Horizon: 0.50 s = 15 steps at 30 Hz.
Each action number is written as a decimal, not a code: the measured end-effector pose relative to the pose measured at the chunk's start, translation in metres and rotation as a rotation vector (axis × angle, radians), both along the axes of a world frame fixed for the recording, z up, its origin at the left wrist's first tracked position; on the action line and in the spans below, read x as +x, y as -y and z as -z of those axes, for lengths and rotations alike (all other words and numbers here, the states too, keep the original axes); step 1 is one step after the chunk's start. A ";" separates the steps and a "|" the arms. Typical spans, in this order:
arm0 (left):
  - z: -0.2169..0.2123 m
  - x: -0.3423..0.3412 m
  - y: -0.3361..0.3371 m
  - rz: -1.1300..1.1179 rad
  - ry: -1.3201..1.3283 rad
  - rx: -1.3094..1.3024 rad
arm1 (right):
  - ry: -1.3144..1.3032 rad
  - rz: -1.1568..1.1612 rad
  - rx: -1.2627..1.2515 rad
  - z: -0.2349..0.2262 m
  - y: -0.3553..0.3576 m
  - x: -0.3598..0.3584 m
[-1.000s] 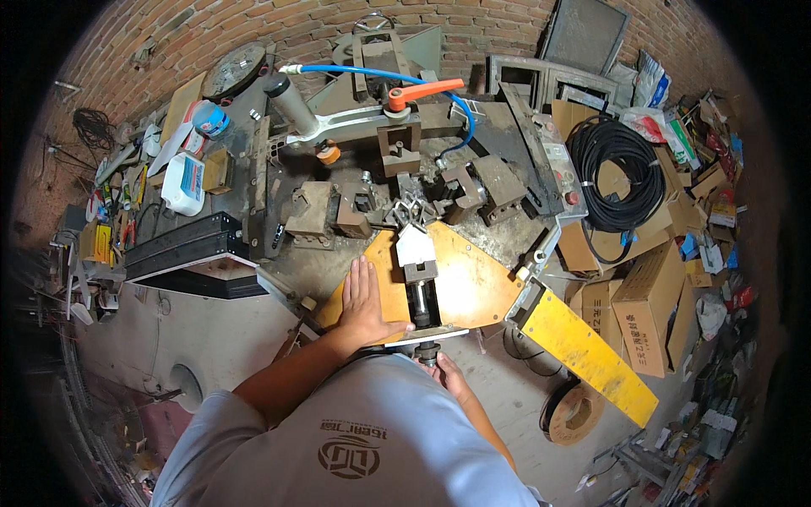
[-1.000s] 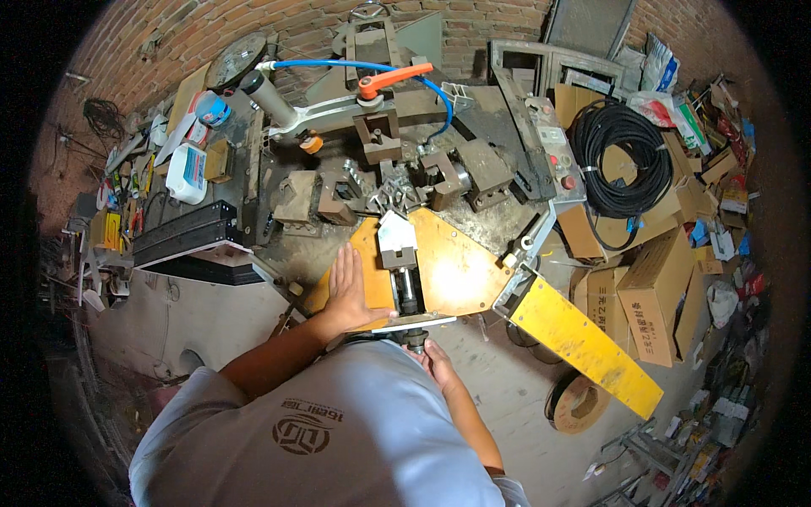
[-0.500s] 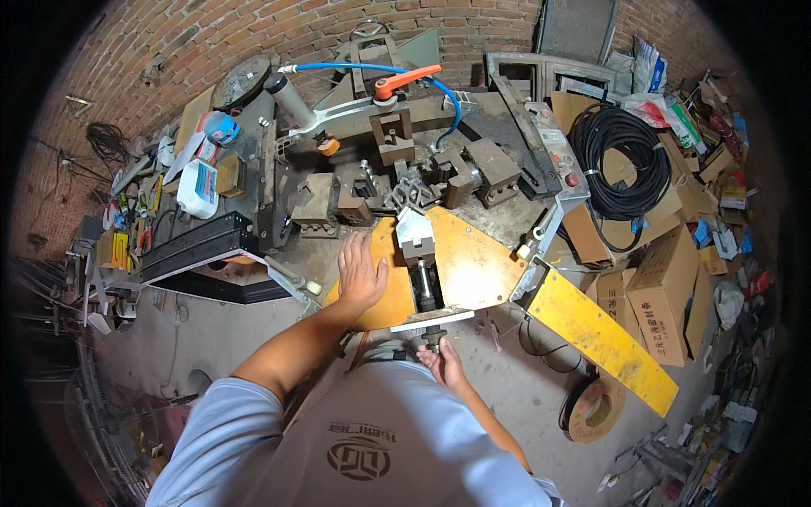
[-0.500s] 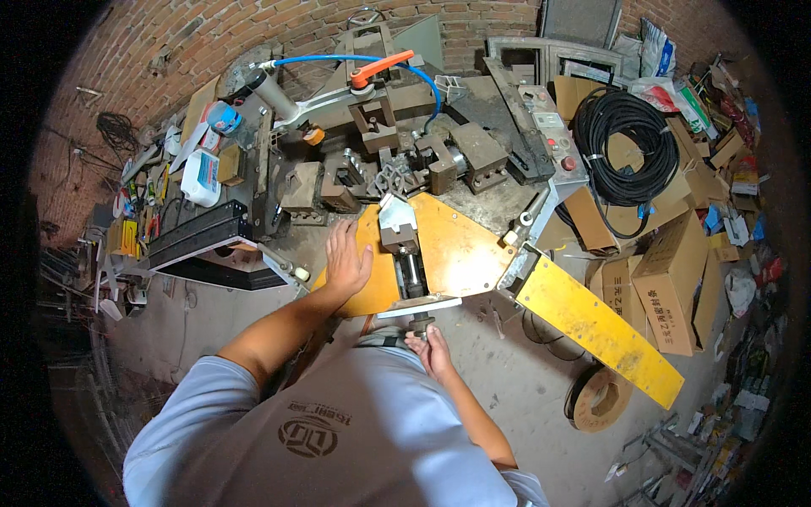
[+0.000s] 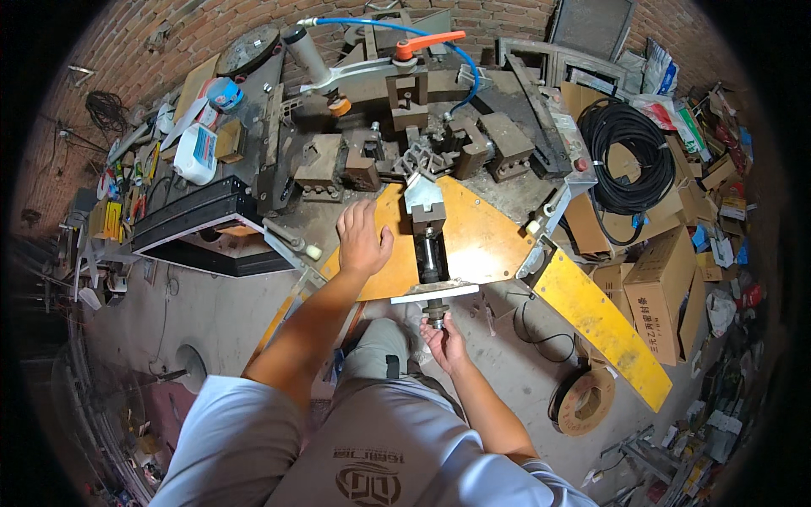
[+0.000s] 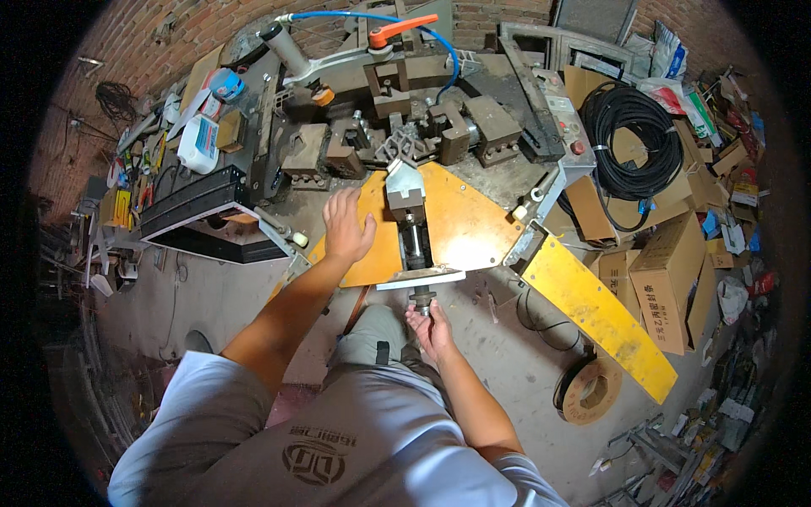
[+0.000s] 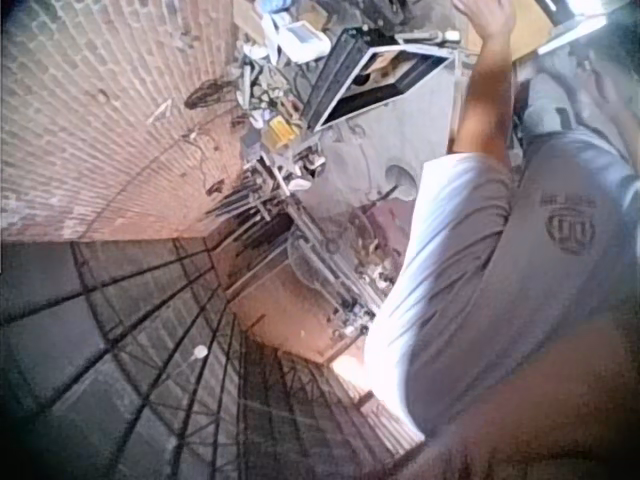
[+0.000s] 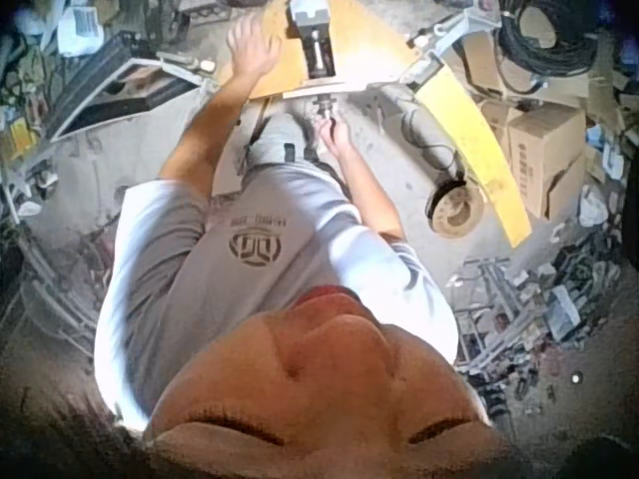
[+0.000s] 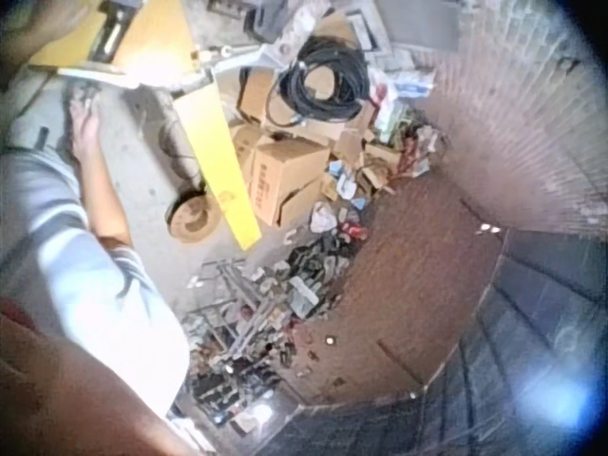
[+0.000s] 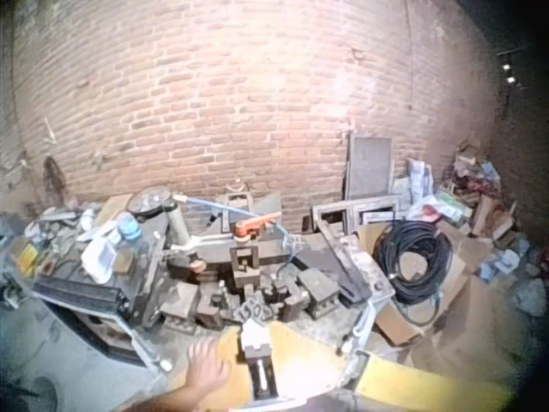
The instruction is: The person operates a manual metal cutting machine in a workshop, repeatedly feeding small metal pieces into the cutter and removing the cut parts. The person handles the metal pieces by hand and adjusts the machine components during the process.
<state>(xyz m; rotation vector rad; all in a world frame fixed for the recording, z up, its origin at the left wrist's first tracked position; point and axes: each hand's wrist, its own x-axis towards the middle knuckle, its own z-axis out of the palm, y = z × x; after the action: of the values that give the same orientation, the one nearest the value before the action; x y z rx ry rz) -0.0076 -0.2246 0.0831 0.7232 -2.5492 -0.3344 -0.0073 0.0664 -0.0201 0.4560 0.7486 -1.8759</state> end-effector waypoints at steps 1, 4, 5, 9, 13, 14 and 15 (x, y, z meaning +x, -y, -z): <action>0.000 0.001 -0.001 -0.013 0.011 -0.005 | -0.094 -0.001 0.064 0.001 0.001 0.003; 0.000 0.001 -0.001 -0.037 0.035 -0.006 | -0.505 0.077 0.412 0.004 0.013 0.020; 0.001 0.001 -0.001 -0.045 0.035 -0.004 | -0.592 0.060 0.490 0.004 0.014 0.023; 0.002 0.000 0.000 -0.037 0.078 0.014 | 0.068 0.063 0.108 -0.001 0.012 0.015; 0.005 -0.001 0.003 -0.023 0.080 0.040 | 0.124 0.086 -0.045 -0.004 0.014 0.017; 0.005 -0.001 0.003 -0.024 0.078 0.037 | -0.091 0.082 0.076 -0.003 0.017 0.021; 0.006 -0.001 0.003 -0.022 0.081 0.041 | -0.303 0.106 0.259 -0.001 0.021 0.027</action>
<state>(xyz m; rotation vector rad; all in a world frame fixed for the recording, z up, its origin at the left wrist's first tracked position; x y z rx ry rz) -0.0087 -0.2276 0.0775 0.7950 -2.6146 -0.3582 0.0198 0.0456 -0.0189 0.3821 1.1996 -1.9799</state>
